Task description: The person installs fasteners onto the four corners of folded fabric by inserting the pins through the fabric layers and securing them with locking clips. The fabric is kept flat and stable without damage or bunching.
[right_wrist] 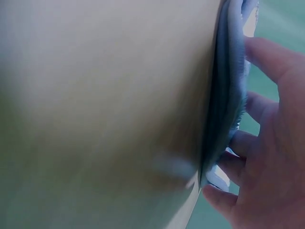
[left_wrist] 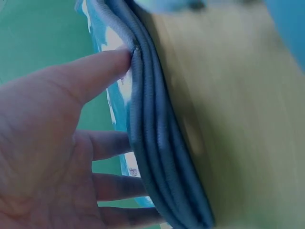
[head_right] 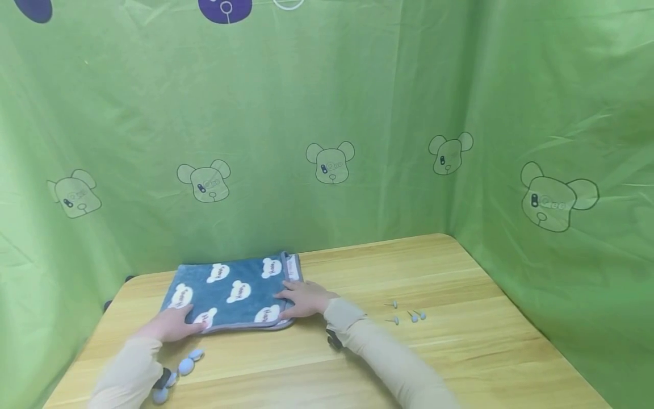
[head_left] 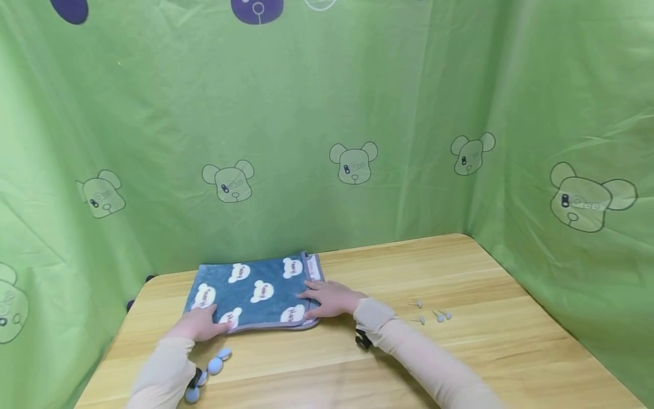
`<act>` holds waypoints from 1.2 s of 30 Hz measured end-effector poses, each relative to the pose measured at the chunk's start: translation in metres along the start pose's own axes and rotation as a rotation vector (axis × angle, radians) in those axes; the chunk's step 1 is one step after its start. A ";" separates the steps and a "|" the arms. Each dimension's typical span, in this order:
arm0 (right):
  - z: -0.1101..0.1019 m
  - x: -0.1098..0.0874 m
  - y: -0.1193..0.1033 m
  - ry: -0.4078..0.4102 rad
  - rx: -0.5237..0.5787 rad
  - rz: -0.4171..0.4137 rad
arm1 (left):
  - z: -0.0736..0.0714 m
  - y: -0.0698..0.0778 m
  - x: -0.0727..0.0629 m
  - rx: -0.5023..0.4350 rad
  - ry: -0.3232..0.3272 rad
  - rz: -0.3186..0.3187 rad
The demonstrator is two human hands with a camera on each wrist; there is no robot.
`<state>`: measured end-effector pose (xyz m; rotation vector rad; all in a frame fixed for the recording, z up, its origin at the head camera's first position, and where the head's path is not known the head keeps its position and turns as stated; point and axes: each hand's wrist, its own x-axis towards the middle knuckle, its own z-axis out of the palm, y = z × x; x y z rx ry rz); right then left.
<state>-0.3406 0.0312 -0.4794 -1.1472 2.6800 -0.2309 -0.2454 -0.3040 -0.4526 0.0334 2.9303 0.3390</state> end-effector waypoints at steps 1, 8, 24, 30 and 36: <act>0.000 -0.004 0.004 0.003 -0.002 -0.001 | 0.001 0.004 0.001 -0.001 0.001 0.006; -0.003 -0.028 0.030 0.014 0.009 0.005 | 0.004 0.029 0.006 -0.013 0.019 0.062; -0.008 -0.076 0.073 0.028 0.082 0.019 | 0.011 0.075 0.004 -0.036 -0.017 0.193; -0.009 -0.091 0.080 0.034 0.110 -0.004 | 0.013 0.087 -0.002 -0.049 -0.049 0.185; -0.011 -0.108 0.082 0.048 0.128 -0.007 | 0.019 0.098 -0.008 -0.036 -0.043 0.205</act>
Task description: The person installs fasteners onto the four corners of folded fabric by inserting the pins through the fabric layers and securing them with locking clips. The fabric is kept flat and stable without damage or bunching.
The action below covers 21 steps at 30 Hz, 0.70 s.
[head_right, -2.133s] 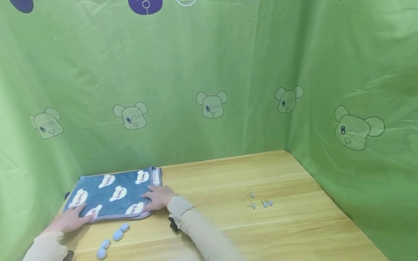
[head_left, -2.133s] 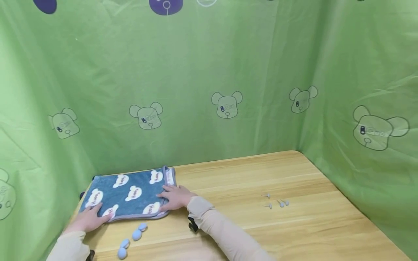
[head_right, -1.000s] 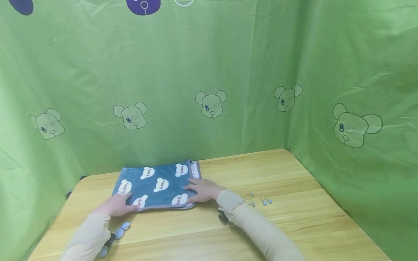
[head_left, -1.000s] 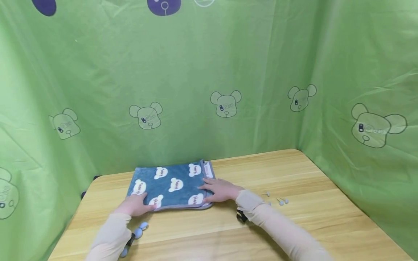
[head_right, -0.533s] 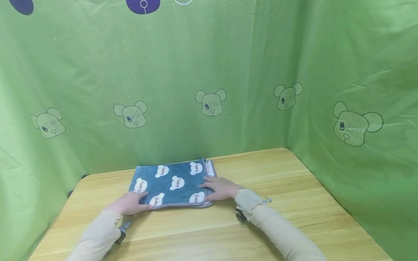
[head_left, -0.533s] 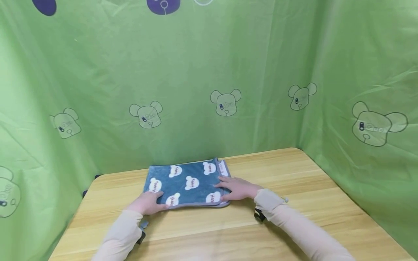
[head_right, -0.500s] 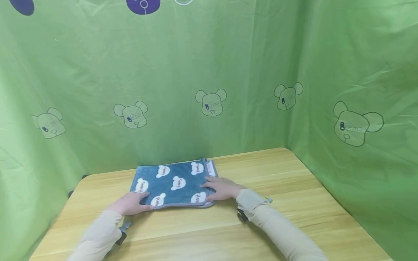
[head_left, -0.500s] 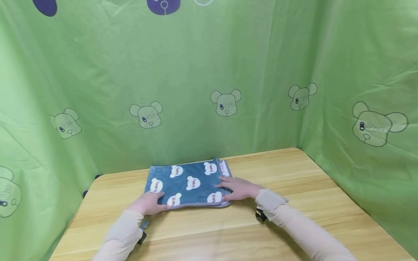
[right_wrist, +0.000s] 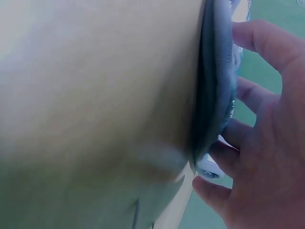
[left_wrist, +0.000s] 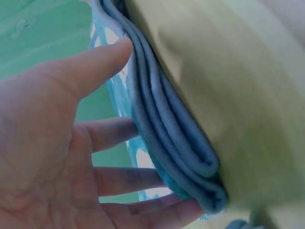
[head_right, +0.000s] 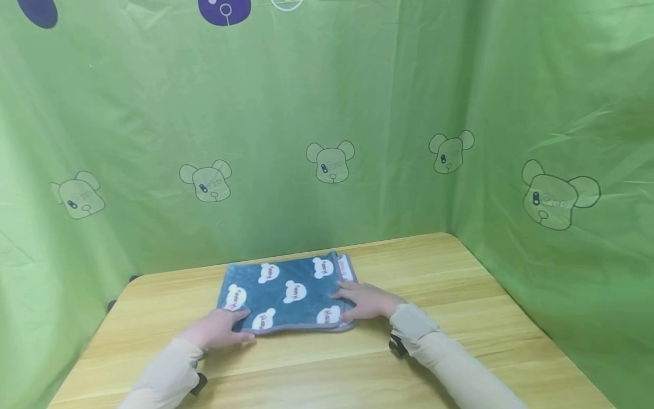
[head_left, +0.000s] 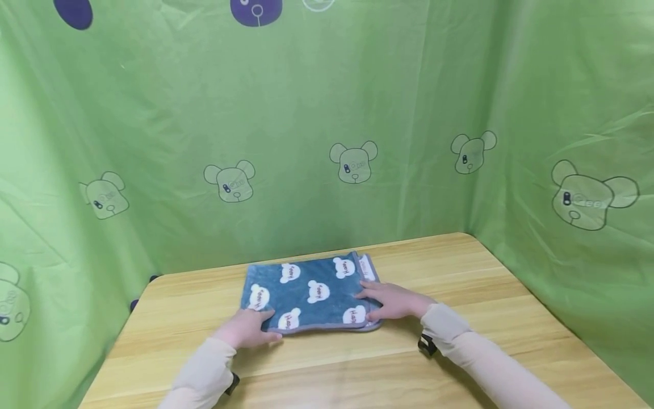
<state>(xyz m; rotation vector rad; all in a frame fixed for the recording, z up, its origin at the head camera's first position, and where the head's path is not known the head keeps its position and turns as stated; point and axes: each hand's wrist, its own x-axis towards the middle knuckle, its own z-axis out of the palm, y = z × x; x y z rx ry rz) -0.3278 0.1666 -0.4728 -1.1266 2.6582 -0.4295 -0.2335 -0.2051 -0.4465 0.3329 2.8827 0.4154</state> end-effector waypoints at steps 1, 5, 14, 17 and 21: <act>0.000 -0.003 0.001 0.002 0.000 -0.002 | 0.001 0.002 -0.001 0.005 0.003 0.004; 0.001 -0.013 0.003 0.003 -0.001 0.006 | 0.006 0.009 -0.004 0.030 0.006 0.026; -0.004 -0.036 0.002 0.011 -0.011 -0.017 | 0.012 0.029 -0.014 0.075 -0.008 0.047; -0.004 -0.039 0.001 0.013 -0.011 -0.015 | 0.015 0.032 -0.016 0.083 0.009 0.042; -0.004 -0.040 0.001 0.015 0.004 -0.015 | 0.016 0.035 -0.017 0.068 0.012 0.014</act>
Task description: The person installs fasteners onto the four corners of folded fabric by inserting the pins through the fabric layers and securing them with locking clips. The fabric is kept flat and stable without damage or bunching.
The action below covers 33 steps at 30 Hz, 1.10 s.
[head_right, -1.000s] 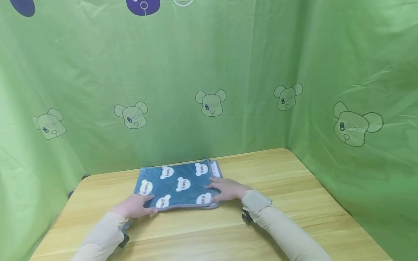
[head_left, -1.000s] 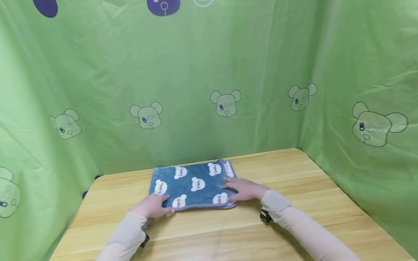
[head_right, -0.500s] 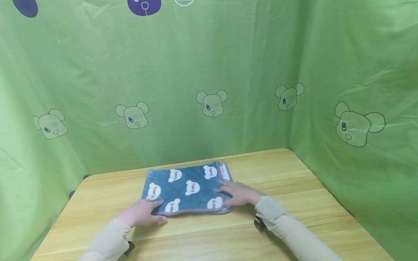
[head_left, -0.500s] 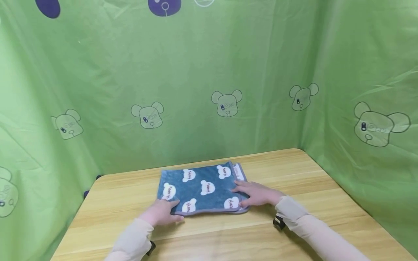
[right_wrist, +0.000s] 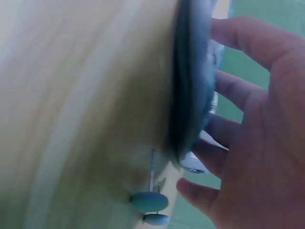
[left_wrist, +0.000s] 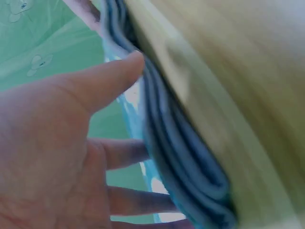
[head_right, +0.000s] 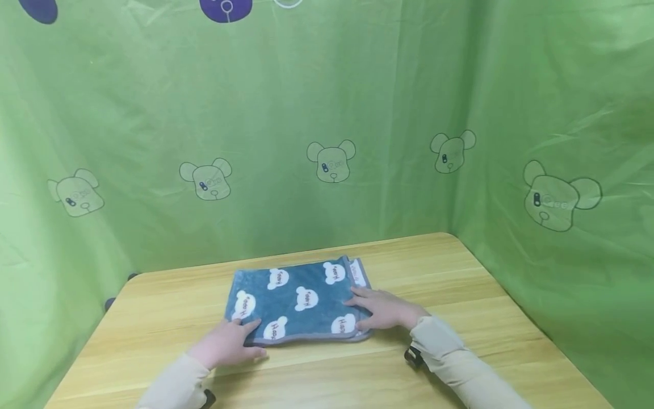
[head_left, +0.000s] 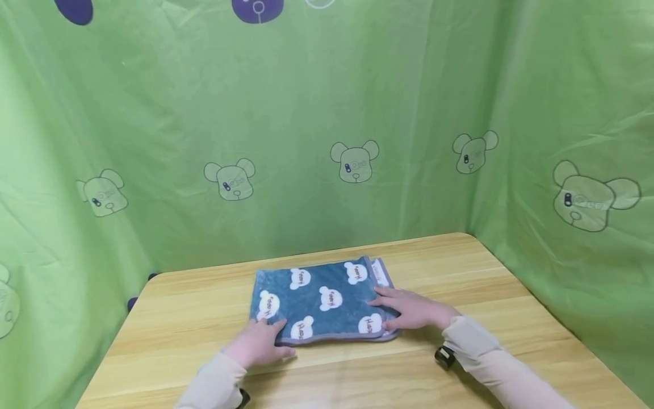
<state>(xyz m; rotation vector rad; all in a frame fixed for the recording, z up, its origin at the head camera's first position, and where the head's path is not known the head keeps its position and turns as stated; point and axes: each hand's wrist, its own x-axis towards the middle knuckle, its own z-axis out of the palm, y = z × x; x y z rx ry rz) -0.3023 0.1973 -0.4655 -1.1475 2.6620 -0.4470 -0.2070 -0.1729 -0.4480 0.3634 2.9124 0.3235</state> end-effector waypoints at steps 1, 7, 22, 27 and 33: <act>0.000 0.000 0.000 0.004 0.005 -0.004 | -0.001 0.001 -0.001 -0.008 -0.004 -0.008; -0.005 -0.002 0.002 0.092 0.040 -0.012 | -0.018 0.007 0.001 -0.003 0.020 0.011; -0.027 -0.040 0.019 0.312 0.149 0.059 | -0.026 0.067 0.031 -0.028 0.137 0.208; -0.029 -0.050 0.027 0.308 0.151 0.054 | -0.009 0.089 0.040 0.006 0.096 0.286; -0.029 -0.054 0.032 0.169 0.175 0.006 | 0.011 0.108 0.051 0.053 0.067 0.381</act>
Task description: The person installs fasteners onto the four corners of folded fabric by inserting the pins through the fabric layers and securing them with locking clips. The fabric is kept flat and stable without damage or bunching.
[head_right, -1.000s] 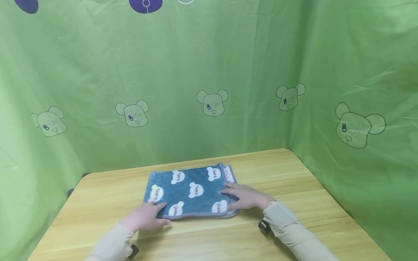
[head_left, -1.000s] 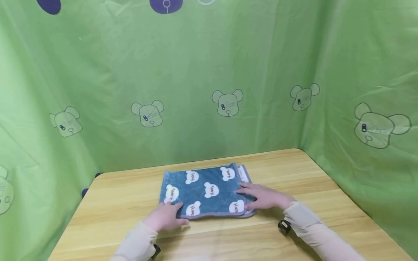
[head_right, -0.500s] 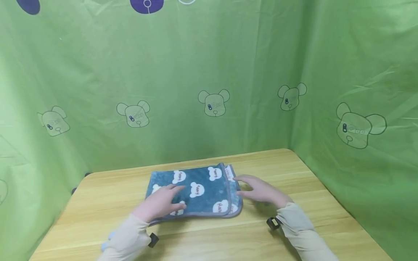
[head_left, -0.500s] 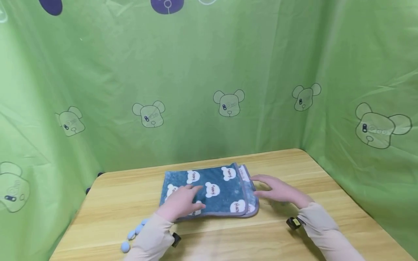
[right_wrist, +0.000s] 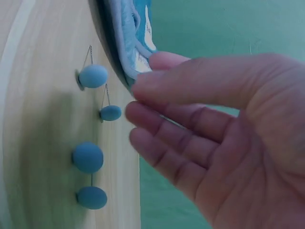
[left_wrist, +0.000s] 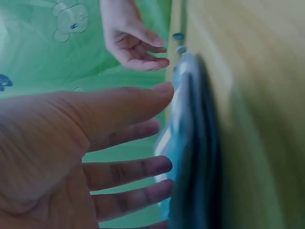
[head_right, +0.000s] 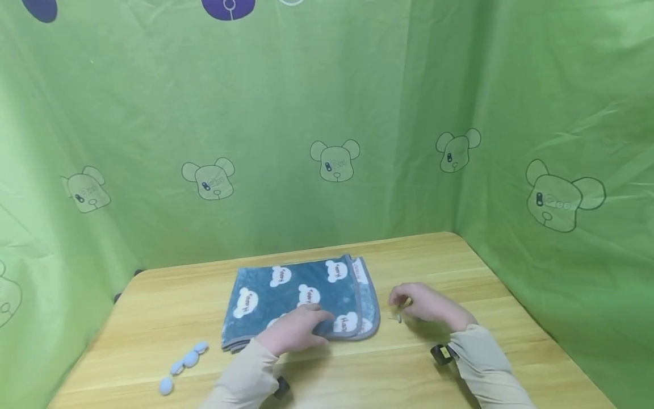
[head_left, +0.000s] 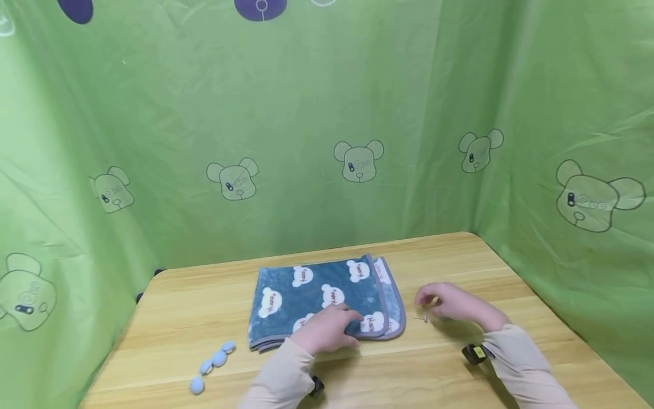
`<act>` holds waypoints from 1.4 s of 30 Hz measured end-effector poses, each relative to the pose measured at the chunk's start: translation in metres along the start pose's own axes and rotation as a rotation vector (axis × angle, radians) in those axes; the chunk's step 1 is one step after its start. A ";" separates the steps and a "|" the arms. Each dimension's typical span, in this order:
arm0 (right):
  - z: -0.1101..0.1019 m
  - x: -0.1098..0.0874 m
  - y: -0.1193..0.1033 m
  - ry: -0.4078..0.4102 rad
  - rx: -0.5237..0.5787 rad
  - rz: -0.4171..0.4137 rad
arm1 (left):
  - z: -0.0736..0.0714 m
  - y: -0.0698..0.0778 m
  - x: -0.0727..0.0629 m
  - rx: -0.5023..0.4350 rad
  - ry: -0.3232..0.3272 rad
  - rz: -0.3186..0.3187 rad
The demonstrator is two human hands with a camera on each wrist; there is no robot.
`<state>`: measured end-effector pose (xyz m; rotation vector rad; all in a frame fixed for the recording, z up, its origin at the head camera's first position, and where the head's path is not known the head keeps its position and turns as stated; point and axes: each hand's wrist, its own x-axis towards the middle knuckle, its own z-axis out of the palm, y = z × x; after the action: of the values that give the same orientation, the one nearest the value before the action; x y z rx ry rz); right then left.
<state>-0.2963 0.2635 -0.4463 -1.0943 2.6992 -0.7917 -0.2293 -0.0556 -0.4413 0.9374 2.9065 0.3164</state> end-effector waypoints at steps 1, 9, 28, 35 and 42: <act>0.001 0.000 0.001 -0.018 0.007 -0.007 | 0.003 0.001 0.002 0.019 0.008 0.012; 0.009 -0.001 0.004 -0.081 0.078 -0.010 | 0.019 -0.003 0.010 0.081 0.075 0.063; 0.023 0.001 -0.003 -0.111 0.055 0.016 | 0.026 -0.002 0.011 0.079 0.131 0.040; 0.026 0.001 -0.001 -0.103 0.035 0.021 | 0.030 -0.004 0.013 0.066 0.202 0.042; 0.023 0.003 -0.007 -0.112 0.065 0.043 | 0.032 -0.007 0.017 -0.054 0.235 -0.008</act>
<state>-0.2873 0.2480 -0.4619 -1.0306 2.5772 -0.7812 -0.2431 -0.0459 -0.4744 0.9384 3.0922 0.5366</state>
